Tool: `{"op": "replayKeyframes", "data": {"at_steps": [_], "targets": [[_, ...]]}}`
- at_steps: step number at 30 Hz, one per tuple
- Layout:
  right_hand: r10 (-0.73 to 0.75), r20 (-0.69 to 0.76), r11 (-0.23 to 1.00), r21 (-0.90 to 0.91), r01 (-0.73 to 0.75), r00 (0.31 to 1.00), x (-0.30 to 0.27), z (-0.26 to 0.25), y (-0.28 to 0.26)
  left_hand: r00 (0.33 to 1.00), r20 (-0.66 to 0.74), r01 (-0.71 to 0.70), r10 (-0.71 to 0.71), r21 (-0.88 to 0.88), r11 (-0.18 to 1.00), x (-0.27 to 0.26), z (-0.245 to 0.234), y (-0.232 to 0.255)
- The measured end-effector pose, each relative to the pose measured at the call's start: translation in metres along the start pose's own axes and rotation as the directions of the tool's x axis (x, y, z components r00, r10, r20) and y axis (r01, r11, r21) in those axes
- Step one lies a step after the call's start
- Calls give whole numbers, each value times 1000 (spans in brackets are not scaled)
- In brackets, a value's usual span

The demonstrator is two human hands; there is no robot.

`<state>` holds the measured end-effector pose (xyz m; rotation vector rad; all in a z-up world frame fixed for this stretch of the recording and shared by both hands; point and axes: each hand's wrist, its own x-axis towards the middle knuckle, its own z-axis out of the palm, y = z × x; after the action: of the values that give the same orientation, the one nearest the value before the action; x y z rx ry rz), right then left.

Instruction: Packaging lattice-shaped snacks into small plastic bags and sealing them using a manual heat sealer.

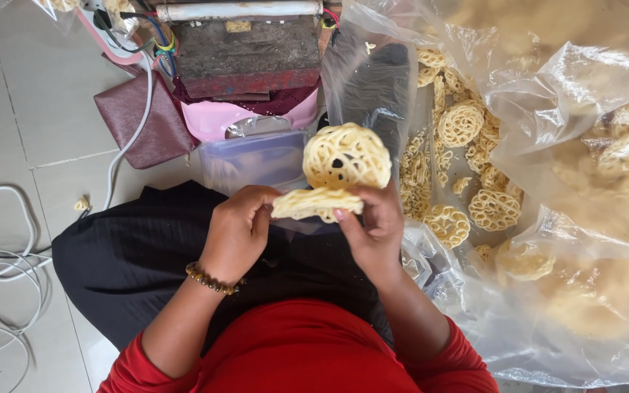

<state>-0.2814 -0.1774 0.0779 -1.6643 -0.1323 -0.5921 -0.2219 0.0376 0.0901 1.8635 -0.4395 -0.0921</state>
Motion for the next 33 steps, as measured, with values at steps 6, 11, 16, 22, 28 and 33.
{"op": "replayKeyframes", "data": {"at_steps": [6, 11, 16, 22, 28, 33], "targets": [[-153, 223, 827, -505, 249, 963, -1, 14, -7, 997, 71, -2, -5, 92, 996, -2, 3, 11], [-47, 180, 952, -289, 98, 983, 7, -1, -9, 993, 89, 72, -79, 83, 994, -4, 3, -2], [-112, 295, 915, -343, 214, 949, 6, -11, -19, 996, 53, 76, -78, 39, 996, -2, 1, -4], [-112, 546, 480, -702, 526, 830, 10, 14, -38, 1000, 18, 18, -20, 89, 996, -5, 19, 6], [-205, 544, 597, -589, 544, 814, 3, 12, -41, 978, 132, 198, -165, -300, 933, -5, 2, 26], [-171, 514, 749, -486, 450, 841, 7, -1, -40, 971, 226, 128, -74, -233, 964, 10, -20, 30]]}}
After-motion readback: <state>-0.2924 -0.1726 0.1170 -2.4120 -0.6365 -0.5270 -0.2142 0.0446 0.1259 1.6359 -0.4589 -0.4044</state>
